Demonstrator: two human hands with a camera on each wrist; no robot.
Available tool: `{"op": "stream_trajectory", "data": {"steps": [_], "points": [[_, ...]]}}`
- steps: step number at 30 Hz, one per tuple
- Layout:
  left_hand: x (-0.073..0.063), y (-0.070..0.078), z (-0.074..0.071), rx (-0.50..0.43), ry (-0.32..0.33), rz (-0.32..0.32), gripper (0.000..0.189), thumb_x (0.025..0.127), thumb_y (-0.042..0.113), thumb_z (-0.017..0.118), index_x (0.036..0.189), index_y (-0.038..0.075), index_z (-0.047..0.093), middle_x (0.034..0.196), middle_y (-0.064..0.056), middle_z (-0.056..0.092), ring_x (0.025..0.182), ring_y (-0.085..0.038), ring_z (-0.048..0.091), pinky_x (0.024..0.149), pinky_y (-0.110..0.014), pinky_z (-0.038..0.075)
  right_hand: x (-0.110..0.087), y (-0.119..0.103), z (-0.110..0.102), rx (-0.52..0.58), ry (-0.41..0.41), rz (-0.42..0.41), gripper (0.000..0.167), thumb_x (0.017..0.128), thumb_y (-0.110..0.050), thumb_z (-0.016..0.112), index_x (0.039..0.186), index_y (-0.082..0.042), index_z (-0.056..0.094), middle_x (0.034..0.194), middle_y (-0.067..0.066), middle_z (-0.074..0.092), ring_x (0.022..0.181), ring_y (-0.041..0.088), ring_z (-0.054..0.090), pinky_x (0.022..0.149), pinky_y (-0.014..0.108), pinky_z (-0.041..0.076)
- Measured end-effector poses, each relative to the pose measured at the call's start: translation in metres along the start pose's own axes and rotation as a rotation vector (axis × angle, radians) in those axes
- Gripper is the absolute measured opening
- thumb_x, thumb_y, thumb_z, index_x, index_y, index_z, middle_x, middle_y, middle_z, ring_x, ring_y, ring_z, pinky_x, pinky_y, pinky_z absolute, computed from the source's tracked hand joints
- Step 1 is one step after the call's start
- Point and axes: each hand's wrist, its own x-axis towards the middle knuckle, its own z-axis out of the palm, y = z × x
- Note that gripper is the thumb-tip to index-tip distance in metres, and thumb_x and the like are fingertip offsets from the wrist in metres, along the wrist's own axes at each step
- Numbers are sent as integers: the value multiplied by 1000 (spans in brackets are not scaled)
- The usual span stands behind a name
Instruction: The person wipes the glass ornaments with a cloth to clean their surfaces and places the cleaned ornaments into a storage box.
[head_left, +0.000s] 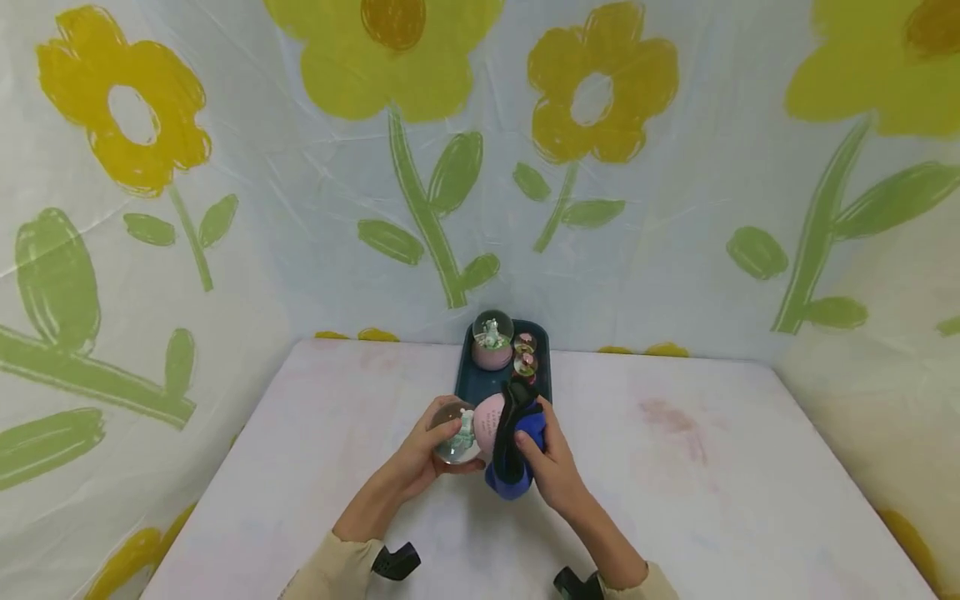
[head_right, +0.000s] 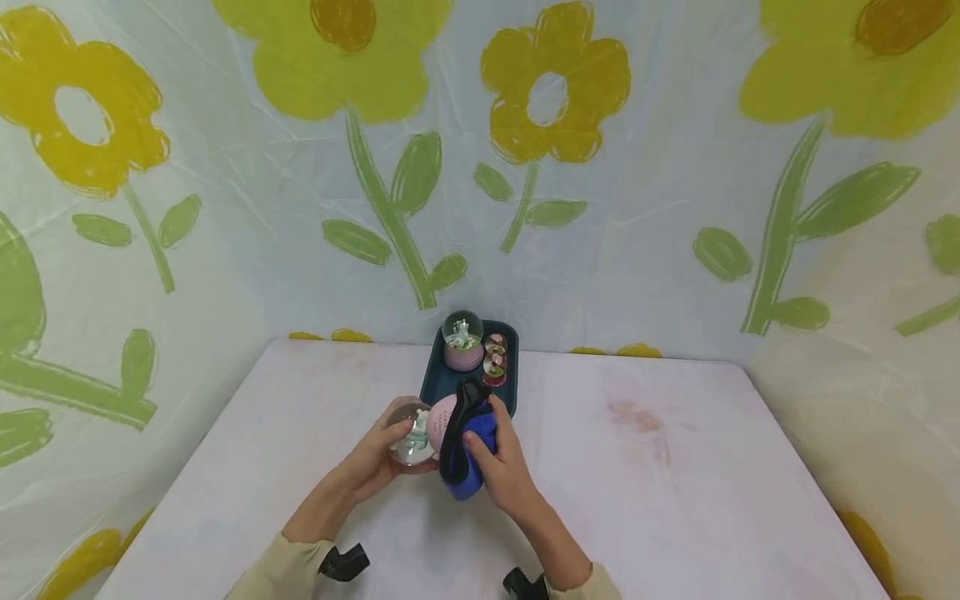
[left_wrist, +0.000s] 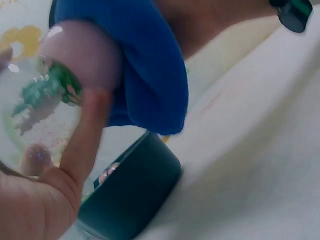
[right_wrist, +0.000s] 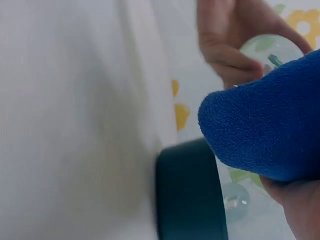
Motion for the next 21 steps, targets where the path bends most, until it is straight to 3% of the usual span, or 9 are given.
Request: {"op": "stream_trajectory", "data": {"steps": [2,5,8,10,12,15,18,21], "points": [[2,1,-3,43,-26,0,40,96,26,57,128,16,36,116,-13,51,84,-31,67,72,-46,56,3,-1,2,43,60,25,42,101,-4,45,142,-7,37,132,15,48,117,30,49,94,43,47],[5,4,-4,64,-8,12,42,95,26,58,130,14,39,110,-14,56,74,-29,69,65,-38,57,7,-3,5,70,175,33,34,101,-3,46,135,-3,44,123,7,54,110,20,53,90,28,47],[9,7,-2,75,49,29,45,93,27,59,132,12,41,107,-14,59,70,-28,69,60,-32,56,11,-7,6,53,289,-34,33,99,2,47,133,0,47,122,4,56,111,16,54,91,23,45],[11,8,0,100,105,43,46,92,27,60,132,12,42,106,-14,59,69,-29,68,58,-31,55,14,-11,7,10,319,-105,36,96,7,49,132,-1,49,127,6,56,115,18,52,94,24,43],[10,9,2,156,159,57,47,90,25,63,131,10,44,108,-14,57,74,-29,66,57,-34,55,17,-14,8,-56,262,-156,40,94,9,52,132,-3,51,136,8,52,123,22,48,99,30,41],[7,11,3,295,217,89,47,86,19,69,128,11,50,113,-15,52,86,-31,61,56,-44,55,21,-16,10,-197,89,-159,40,94,1,57,132,-12,54,145,7,43,129,27,44,99,44,43],[1,14,5,483,225,153,49,81,16,77,125,14,54,117,-15,51,93,-32,58,55,-51,55,23,-16,10,-314,-46,-119,37,94,-10,61,130,-19,57,149,3,40,129,30,45,93,55,45],[-5,18,6,660,211,247,53,76,16,82,122,19,56,116,-13,55,91,-31,61,58,-48,56,23,-15,8,-314,-113,-89,32,94,-13,61,126,-18,59,147,0,41,127,30,47,90,56,46]]}}
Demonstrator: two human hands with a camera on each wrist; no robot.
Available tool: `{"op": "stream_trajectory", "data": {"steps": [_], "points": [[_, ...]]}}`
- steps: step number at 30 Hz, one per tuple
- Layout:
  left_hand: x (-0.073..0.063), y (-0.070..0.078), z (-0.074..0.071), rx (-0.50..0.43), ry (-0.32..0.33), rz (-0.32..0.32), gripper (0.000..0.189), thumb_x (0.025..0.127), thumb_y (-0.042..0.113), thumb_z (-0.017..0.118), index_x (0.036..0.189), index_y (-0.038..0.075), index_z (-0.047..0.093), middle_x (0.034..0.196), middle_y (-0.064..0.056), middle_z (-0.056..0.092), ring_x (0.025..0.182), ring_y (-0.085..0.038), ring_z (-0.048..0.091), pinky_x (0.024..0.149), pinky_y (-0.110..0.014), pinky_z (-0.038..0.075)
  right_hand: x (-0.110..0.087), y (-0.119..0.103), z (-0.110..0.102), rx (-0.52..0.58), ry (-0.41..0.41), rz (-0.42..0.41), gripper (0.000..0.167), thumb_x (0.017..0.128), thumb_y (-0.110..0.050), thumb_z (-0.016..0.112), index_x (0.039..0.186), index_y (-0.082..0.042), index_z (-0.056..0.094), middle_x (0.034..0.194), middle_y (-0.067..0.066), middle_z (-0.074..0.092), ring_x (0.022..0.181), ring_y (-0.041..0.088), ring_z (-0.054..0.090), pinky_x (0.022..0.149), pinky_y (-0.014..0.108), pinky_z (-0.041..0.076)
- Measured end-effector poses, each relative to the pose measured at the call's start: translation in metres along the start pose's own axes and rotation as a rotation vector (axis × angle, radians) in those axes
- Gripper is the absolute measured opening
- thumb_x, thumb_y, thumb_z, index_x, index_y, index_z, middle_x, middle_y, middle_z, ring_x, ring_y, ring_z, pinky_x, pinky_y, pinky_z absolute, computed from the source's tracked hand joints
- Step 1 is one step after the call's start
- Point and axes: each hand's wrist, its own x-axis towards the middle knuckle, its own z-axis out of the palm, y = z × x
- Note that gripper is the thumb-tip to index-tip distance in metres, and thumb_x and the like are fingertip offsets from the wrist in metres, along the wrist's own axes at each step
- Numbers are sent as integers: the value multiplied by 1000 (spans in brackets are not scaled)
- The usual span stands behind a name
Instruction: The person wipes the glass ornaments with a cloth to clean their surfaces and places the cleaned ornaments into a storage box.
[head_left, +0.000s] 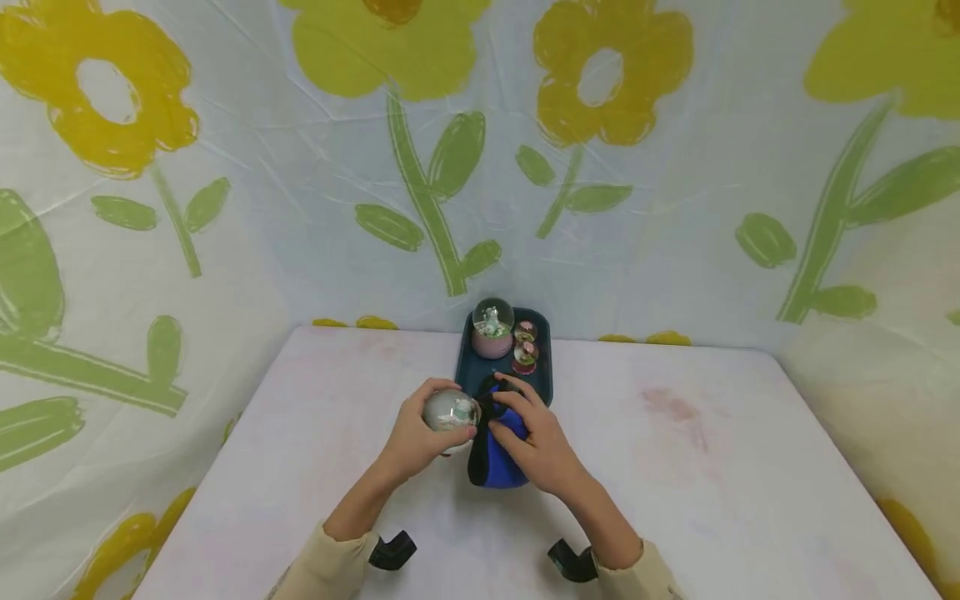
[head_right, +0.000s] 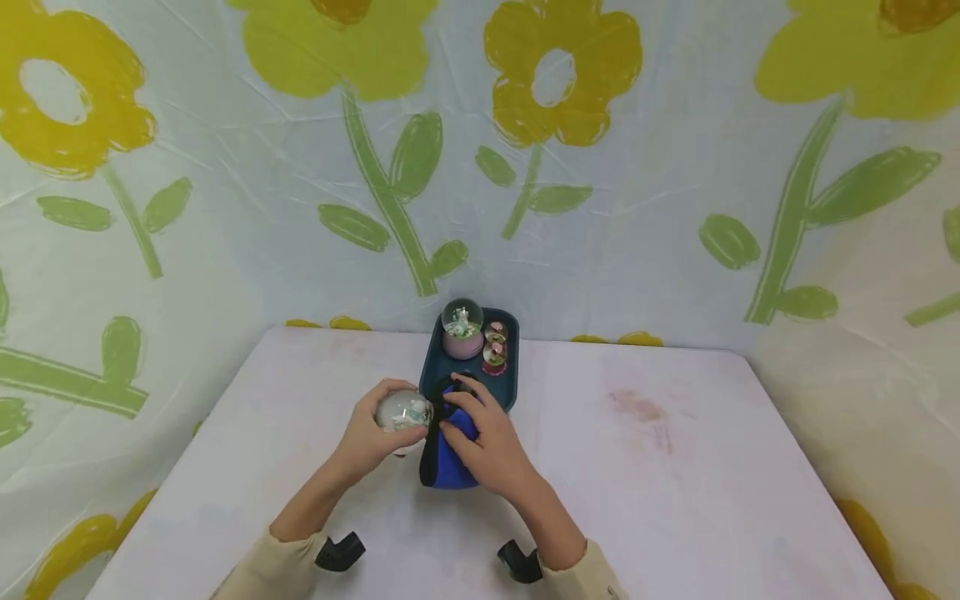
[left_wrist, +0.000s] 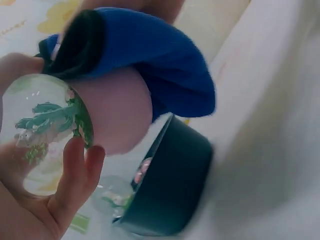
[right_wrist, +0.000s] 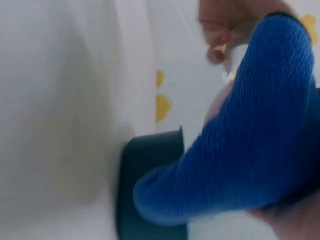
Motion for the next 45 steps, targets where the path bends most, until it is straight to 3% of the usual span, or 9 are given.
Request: {"op": "stream_trajectory", "data": {"steps": [6,13,21,24,27,31,34,40,45], "points": [[-14,4,-8,124,-79,114,56,71,14,87,119,15,59,114,-5,59,90,-22,63,67,-35,56,-4,4,2,126,-120,74,27,98,-15,56,124,-16,59,139,2,49,123,27,49,91,50,46],[-6,0,-15,-25,-166,165,55,70,-1,81,120,0,58,116,-14,58,94,-26,58,71,-39,54,3,11,-6,381,-171,234,29,100,-20,49,126,-8,57,120,12,59,107,29,56,87,43,50],[15,-2,-13,-269,-281,236,53,73,17,81,118,0,58,120,-24,54,99,-29,55,73,-33,54,10,22,-17,787,-203,312,19,103,-21,38,111,-14,55,93,-2,59,84,10,55,71,25,50],[16,-14,-6,-404,-276,217,47,76,19,75,118,8,59,114,-15,56,95,-22,56,68,-29,54,6,20,-14,833,-152,333,21,102,-27,38,114,-15,50,96,-1,55,87,12,52,74,26,48],[14,-24,2,-507,-237,185,43,78,18,66,120,14,57,107,-9,57,85,-18,60,58,-26,53,3,14,-4,868,14,346,25,102,-31,41,118,-14,48,105,1,55,97,15,52,83,28,46],[10,-29,13,-618,-166,134,45,82,17,58,126,11,51,104,-9,57,70,-22,64,50,-26,51,-2,8,14,809,298,330,26,101,-28,44,119,-10,51,109,1,60,102,16,55,89,27,47],[10,-30,20,-659,-111,103,46,83,17,57,127,8,48,104,-8,58,66,-22,64,49,-26,50,-5,12,23,691,418,263,30,102,-24,42,121,-3,50,110,1,61,103,17,56,88,26,48],[13,-25,30,-689,6,6,42,84,20,56,125,14,51,103,-7,57,63,-20,64,47,-25,47,-5,26,31,428,518,-6,35,101,-14,39,127,9,45,114,3,58,104,17,53,91,25,46],[8,-23,36,-691,136,-119,41,84,23,60,123,15,52,109,-7,54,77,-17,61,55,-25,50,-2,30,36,104,569,-335,32,93,-10,50,120,6,56,123,23,55,116,37,52,98,35,44]]}}
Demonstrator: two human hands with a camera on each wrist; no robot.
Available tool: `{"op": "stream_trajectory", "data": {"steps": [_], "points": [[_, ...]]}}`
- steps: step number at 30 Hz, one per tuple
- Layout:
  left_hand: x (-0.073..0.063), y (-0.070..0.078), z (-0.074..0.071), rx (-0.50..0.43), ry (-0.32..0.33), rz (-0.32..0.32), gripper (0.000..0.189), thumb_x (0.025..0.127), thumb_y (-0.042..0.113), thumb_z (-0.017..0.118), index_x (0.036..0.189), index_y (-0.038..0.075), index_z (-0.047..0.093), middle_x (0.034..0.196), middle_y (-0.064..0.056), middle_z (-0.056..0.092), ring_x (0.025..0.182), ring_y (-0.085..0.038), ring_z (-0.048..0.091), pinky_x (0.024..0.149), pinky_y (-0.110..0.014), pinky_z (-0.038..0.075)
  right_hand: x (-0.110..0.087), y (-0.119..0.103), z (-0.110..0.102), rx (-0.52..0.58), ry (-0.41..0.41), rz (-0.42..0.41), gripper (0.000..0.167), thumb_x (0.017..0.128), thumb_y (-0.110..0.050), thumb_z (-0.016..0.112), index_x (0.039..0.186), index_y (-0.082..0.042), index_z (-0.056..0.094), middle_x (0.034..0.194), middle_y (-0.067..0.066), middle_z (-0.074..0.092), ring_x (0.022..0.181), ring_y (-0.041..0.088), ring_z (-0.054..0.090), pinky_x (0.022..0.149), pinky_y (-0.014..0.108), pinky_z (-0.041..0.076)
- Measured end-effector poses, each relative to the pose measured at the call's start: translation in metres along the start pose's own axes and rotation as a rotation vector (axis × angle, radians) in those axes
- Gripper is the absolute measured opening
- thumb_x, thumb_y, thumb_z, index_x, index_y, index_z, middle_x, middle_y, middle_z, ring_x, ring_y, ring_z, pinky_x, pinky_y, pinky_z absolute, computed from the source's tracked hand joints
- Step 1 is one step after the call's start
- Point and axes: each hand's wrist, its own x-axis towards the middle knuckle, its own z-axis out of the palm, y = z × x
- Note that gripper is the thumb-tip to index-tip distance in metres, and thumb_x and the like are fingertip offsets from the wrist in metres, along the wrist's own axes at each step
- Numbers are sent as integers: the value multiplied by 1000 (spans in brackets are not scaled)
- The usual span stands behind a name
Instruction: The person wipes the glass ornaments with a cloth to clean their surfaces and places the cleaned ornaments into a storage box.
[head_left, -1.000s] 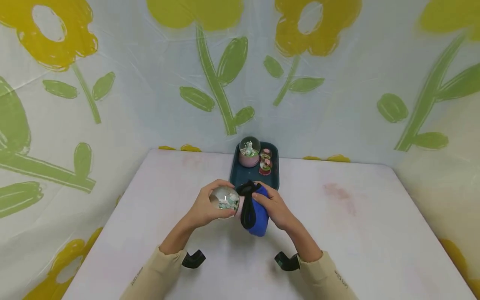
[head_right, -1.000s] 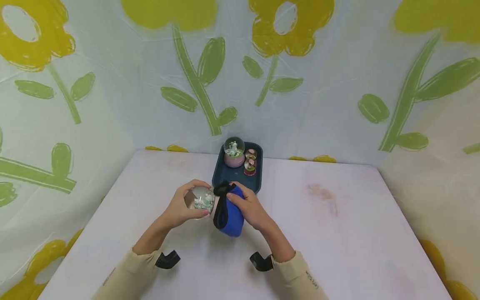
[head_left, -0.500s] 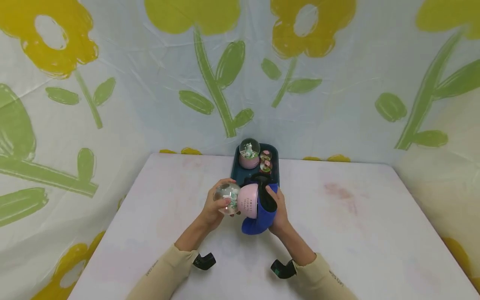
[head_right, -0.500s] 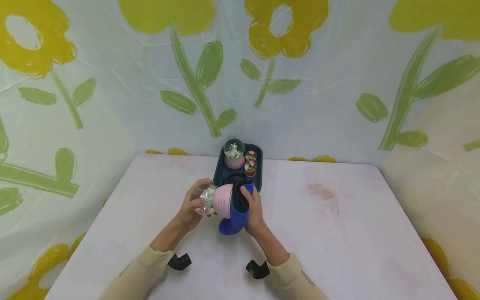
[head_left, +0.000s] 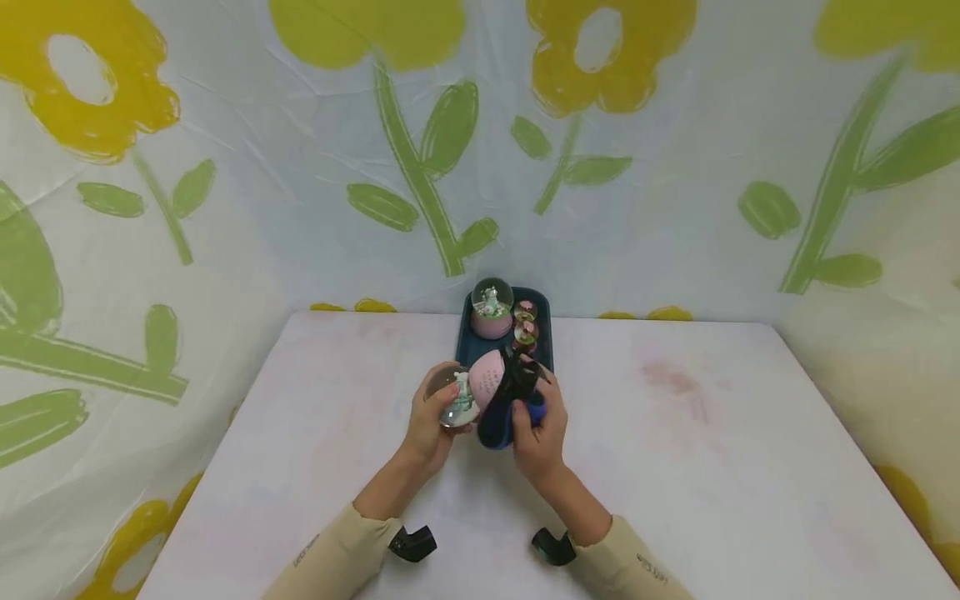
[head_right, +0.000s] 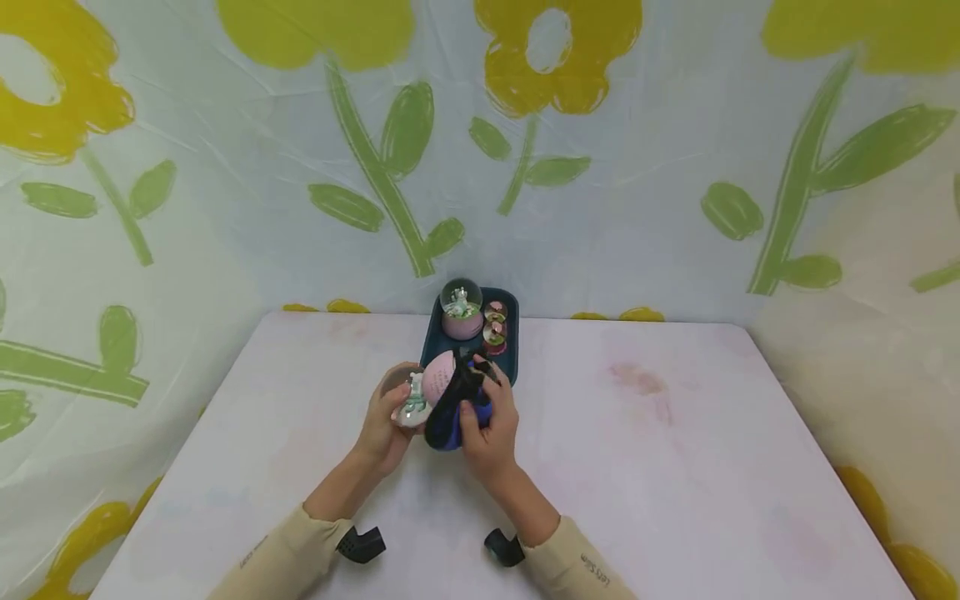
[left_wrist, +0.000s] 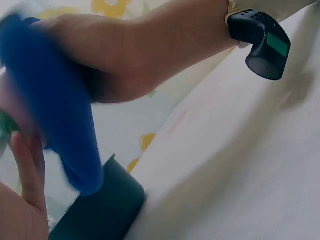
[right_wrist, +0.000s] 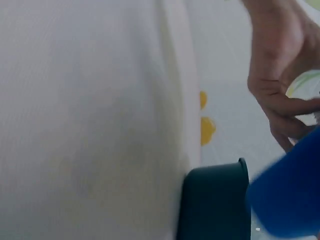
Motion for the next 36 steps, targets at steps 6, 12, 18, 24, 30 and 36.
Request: {"op": "stream_trajectory", "data": {"steps": [6,12,18,24,30,36], "points": [[0,-1,-2,20,34,-74,39,86,24,61,123,15,52,109,-8,53,87,-16,57,62,-26,51,6,-1,-3,-341,-112,-239,32,96,-27,52,118,-4,61,128,27,51,119,51,47,87,60,47],[-3,10,-5,191,24,-48,50,84,16,67,130,5,48,114,-11,52,87,-21,57,57,-39,54,9,-7,-11,-461,-277,-267,37,83,-15,58,119,-5,61,132,26,49,121,53,45,86,64,44],[-3,25,-6,467,-16,-13,54,79,14,77,128,9,54,114,-17,54,90,-30,60,58,-57,53,18,-15,-21,-523,-461,-224,43,76,-8,70,118,-4,63,133,23,51,123,49,46,91,57,45],[3,36,-10,695,-113,6,51,74,17,83,120,18,60,113,-13,57,89,-30,60,51,-47,54,31,-16,-29,-503,-652,-28,34,86,-16,69,118,-9,65,126,12,57,116,29,56,89,46,50],[1,35,-12,639,-115,-30,55,73,16,82,123,11,59,115,-15,56,93,-30,58,51,-44,54,29,-20,-26,-451,-581,175,32,90,-21,66,120,-12,62,125,9,55,106,28,60,81,48,54],[-1,28,-8,578,-27,-5,54,76,14,80,125,9,58,115,-18,56,96,-30,57,52,-43,55,5,-29,-9,-359,-364,389,46,90,-23,65,132,-11,53,138,15,40,112,39,54,85,58,49]]}}
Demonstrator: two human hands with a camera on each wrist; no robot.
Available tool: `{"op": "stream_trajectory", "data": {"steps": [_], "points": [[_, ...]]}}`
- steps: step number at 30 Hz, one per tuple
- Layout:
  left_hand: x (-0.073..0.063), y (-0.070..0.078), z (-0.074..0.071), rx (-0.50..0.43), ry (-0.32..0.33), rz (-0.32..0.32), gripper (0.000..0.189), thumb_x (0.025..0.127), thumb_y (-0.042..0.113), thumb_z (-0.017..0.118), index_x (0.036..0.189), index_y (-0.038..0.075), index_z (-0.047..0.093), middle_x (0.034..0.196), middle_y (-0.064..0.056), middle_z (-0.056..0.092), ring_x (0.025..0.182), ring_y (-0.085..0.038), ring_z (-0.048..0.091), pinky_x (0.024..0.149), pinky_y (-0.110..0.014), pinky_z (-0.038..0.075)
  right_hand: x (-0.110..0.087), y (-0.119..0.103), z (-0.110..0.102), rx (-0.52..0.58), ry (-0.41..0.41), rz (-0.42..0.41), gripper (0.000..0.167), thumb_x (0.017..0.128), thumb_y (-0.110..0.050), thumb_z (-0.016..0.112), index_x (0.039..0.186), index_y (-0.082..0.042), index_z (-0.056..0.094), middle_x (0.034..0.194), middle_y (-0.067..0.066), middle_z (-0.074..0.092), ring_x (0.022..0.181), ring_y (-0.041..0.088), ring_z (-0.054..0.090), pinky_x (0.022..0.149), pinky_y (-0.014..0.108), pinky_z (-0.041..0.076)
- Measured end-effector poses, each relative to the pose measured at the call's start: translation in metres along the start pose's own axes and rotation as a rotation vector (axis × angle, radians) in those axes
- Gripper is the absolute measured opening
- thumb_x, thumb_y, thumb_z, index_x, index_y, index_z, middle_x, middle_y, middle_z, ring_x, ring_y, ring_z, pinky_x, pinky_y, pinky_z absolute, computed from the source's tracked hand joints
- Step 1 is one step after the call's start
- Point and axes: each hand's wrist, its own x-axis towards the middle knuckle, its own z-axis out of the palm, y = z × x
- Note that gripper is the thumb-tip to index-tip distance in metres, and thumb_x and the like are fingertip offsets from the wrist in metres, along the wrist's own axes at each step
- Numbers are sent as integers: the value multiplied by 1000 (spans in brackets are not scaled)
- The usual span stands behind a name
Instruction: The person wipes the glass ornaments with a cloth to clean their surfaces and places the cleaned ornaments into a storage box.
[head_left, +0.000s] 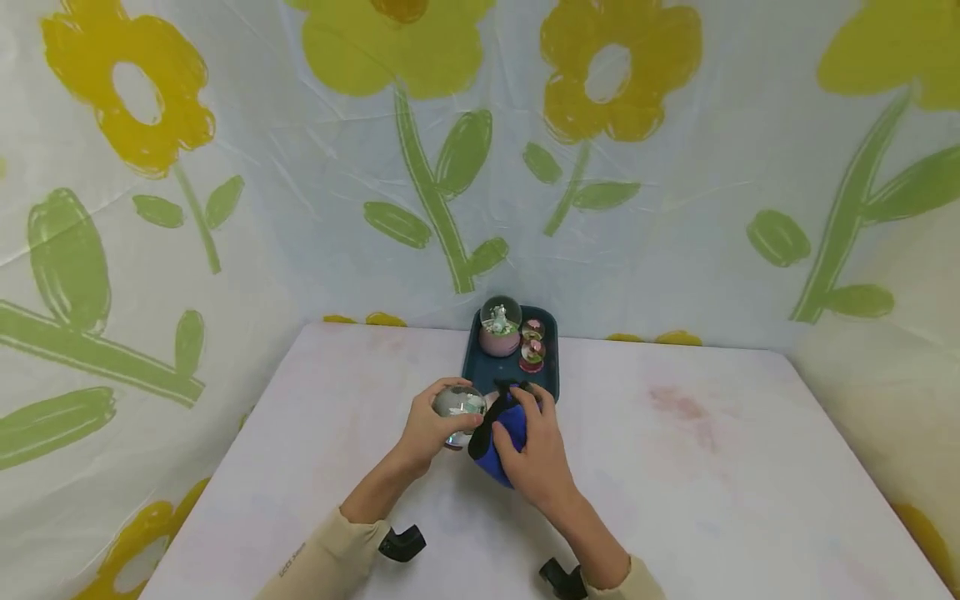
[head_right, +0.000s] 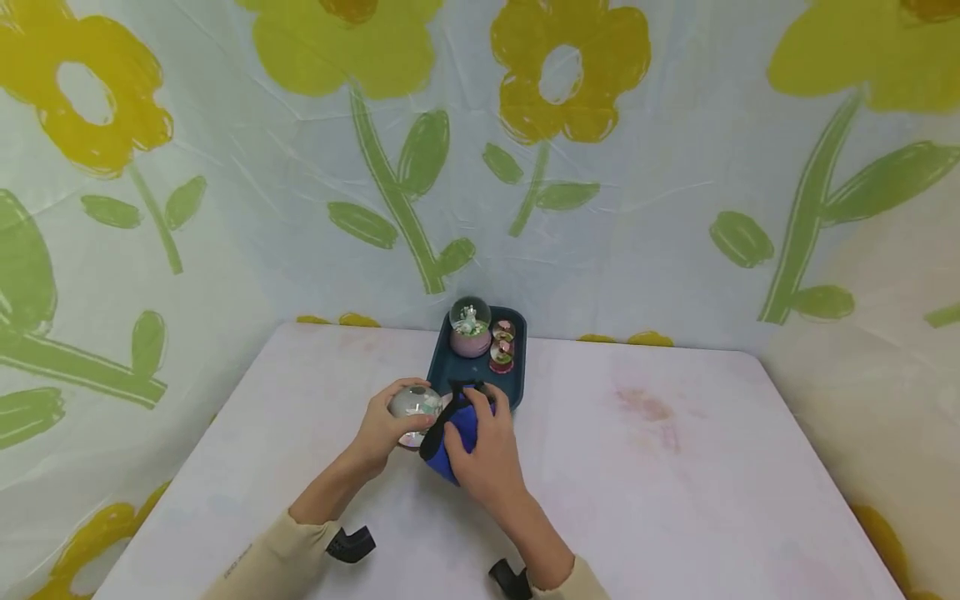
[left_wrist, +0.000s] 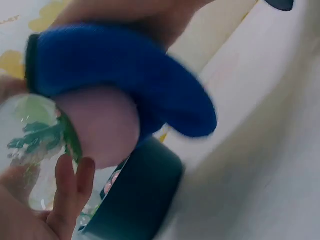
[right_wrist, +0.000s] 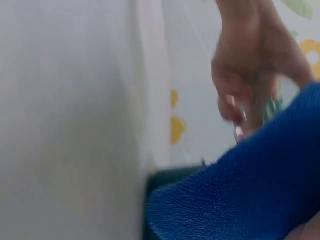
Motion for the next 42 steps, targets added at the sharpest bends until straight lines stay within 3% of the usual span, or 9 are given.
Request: {"op": "stream_trajectory", "data": {"steps": [3,7,11,15,20,24,29,36,42], "points": [[2,-2,5,-43,32,-2,53,76,15,79,125,8,58,114,-18,56,96,-28,56,56,-46,55,-5,0,9,9,84,17,46,92,-23,64,134,-11,51,142,15,38,114,38,54,87,57,48],[3,-1,4,-44,28,16,52,76,14,79,124,7,59,114,-17,57,97,-27,56,69,-51,54,-4,0,13,-102,155,-140,39,90,-17,64,127,-6,58,139,20,44,113,38,56,83,52,52],[1,3,1,10,-30,52,52,75,9,79,123,7,59,113,-15,58,96,-28,56,69,-47,54,-1,-1,2,-215,132,-276,35,84,-15,65,118,-4,65,133,21,50,112,39,57,79,50,53],[3,9,-4,44,-83,112,53,75,8,78,124,6,58,114,-16,57,96,-30,57,61,-43,55,9,-4,-11,-205,56,-294,32,85,-17,66,116,-7,67,130,16,54,107,34,61,78,48,54],[10,18,-14,59,-150,147,55,74,6,80,124,6,57,117,-15,57,94,-30,59,59,-42,56,26,-10,-22,-172,-36,-263,29,85,-19,67,113,-10,69,125,12,58,97,29,65,74,44,56],[18,27,-20,57,-202,187,57,72,6,82,124,3,58,115,-15,58,92,-29,59,62,-41,56,39,-11,-29,-79,-110,-201,29,87,-19,65,114,-10,68,124,8,59,98,27,65,76,45,56],[24,32,-24,12,-250,205,61,71,7,82,124,-5,54,111,-16,59,91,-27,59,67,-34,55,48,-8,-30,56,-142,-162,31,86,-21,67,114,-8,67,122,8,60,101,27,63,76,47,55],[32,32,-24,-2,-225,165,56,70,10,82,121,2,59,112,-14,59,89,-25,59,68,-33,54,54,-2,-25,205,-144,-93,25,85,-20,70,108,-14,65,107,3,62,91,21,60,70,40,54],[29,25,-18,-31,-217,139,63,70,15,80,124,-4,54,111,-15,59,90,-26,58,63,-34,53,46,4,-24,370,-113,117,24,91,-23,64,108,-6,61,96,8,61,84,23,58,69,35,51]]}}
